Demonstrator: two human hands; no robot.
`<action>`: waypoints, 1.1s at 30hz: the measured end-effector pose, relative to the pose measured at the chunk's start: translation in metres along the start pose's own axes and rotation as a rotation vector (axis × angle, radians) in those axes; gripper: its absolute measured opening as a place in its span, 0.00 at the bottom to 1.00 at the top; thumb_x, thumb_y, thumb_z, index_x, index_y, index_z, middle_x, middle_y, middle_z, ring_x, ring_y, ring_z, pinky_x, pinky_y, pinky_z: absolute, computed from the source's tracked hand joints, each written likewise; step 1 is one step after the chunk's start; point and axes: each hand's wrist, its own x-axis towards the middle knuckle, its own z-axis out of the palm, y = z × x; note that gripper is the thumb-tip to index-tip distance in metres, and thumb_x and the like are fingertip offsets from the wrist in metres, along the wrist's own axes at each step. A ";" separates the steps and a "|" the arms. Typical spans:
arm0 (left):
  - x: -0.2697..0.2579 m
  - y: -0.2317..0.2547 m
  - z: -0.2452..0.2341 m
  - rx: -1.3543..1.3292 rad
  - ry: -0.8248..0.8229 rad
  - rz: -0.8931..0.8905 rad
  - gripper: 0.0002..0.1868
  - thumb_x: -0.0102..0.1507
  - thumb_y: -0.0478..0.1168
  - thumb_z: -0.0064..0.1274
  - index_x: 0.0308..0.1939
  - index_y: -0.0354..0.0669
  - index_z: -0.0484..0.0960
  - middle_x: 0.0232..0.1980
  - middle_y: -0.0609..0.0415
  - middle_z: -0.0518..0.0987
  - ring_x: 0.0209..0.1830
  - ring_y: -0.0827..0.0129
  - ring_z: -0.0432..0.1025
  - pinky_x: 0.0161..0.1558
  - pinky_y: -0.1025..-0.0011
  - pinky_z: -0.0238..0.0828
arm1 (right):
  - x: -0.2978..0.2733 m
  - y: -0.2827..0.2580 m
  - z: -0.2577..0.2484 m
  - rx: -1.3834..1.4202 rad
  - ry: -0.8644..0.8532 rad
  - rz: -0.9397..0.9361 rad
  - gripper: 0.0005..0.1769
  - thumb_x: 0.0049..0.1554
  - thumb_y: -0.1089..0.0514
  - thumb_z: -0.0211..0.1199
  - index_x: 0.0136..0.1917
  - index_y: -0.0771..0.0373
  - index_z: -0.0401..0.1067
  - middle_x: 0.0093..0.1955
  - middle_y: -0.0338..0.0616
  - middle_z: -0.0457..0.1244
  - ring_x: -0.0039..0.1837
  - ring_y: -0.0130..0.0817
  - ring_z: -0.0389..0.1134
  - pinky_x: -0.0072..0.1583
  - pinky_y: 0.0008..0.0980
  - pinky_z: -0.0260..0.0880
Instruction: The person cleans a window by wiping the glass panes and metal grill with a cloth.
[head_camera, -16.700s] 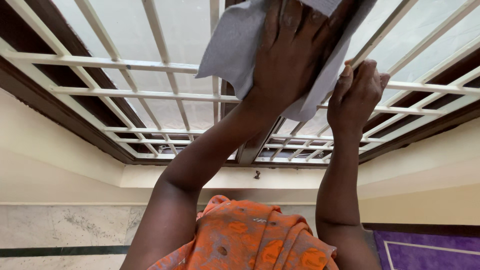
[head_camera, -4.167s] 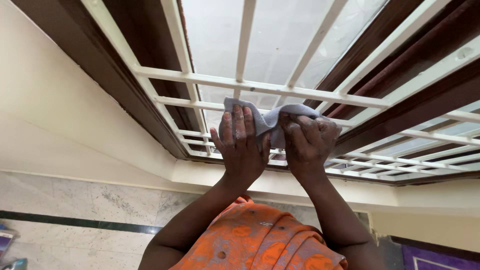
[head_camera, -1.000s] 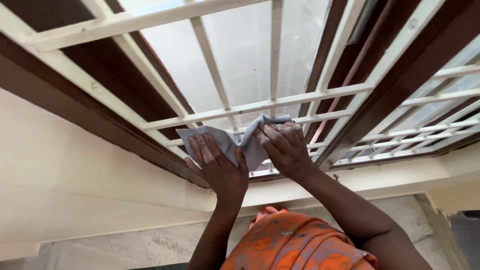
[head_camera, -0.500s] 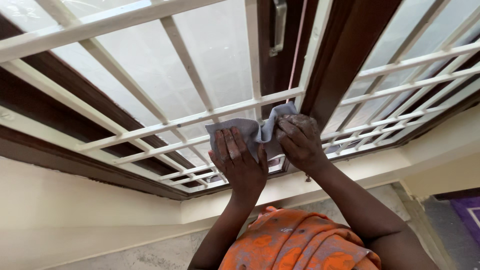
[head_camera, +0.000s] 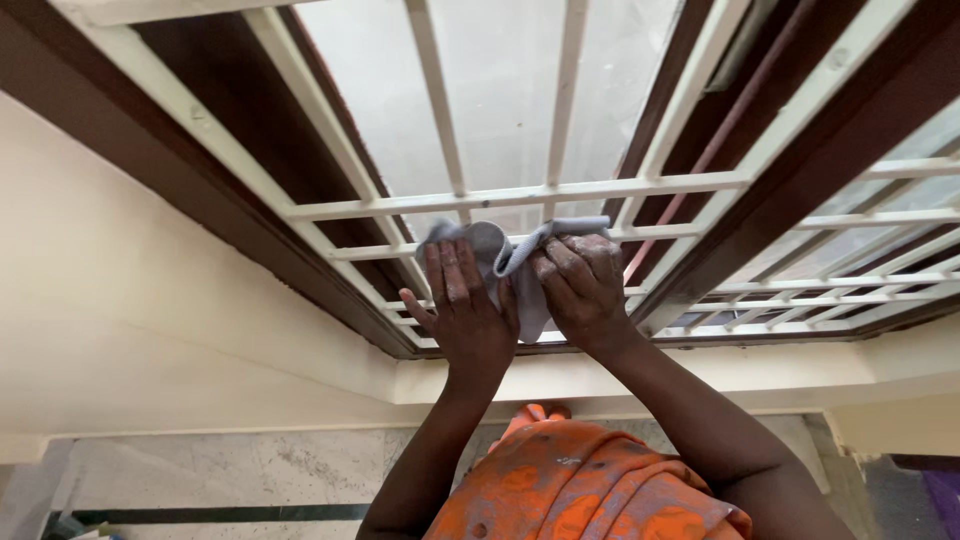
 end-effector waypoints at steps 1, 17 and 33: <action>0.001 -0.012 -0.003 0.006 -0.001 -0.004 0.32 0.76 0.52 0.44 0.76 0.32 0.62 0.77 0.40 0.60 0.81 0.47 0.55 0.76 0.34 0.26 | 0.005 -0.008 0.007 0.002 -0.028 0.002 0.15 0.55 0.65 0.68 0.57 0.66 0.75 0.61 0.48 0.65 0.61 0.45 0.65 0.62 0.47 0.65; 0.015 -0.074 -0.035 0.068 -0.007 -0.126 0.33 0.75 0.52 0.42 0.76 0.29 0.62 0.79 0.40 0.59 0.82 0.50 0.55 0.78 0.38 0.35 | 0.037 -0.064 0.060 0.065 -0.053 -0.001 0.19 0.58 0.60 0.66 0.63 0.60 0.75 0.61 0.42 0.63 0.62 0.40 0.61 0.65 0.46 0.63; -0.008 0.078 0.011 -0.111 -0.060 0.091 0.33 0.74 0.50 0.42 0.74 0.25 0.64 0.76 0.36 0.61 0.81 0.44 0.53 0.77 0.37 0.37 | -0.024 0.038 -0.022 -0.047 0.018 0.006 0.13 0.56 0.63 0.68 0.55 0.64 0.75 0.61 0.45 0.64 0.63 0.44 0.64 0.64 0.47 0.66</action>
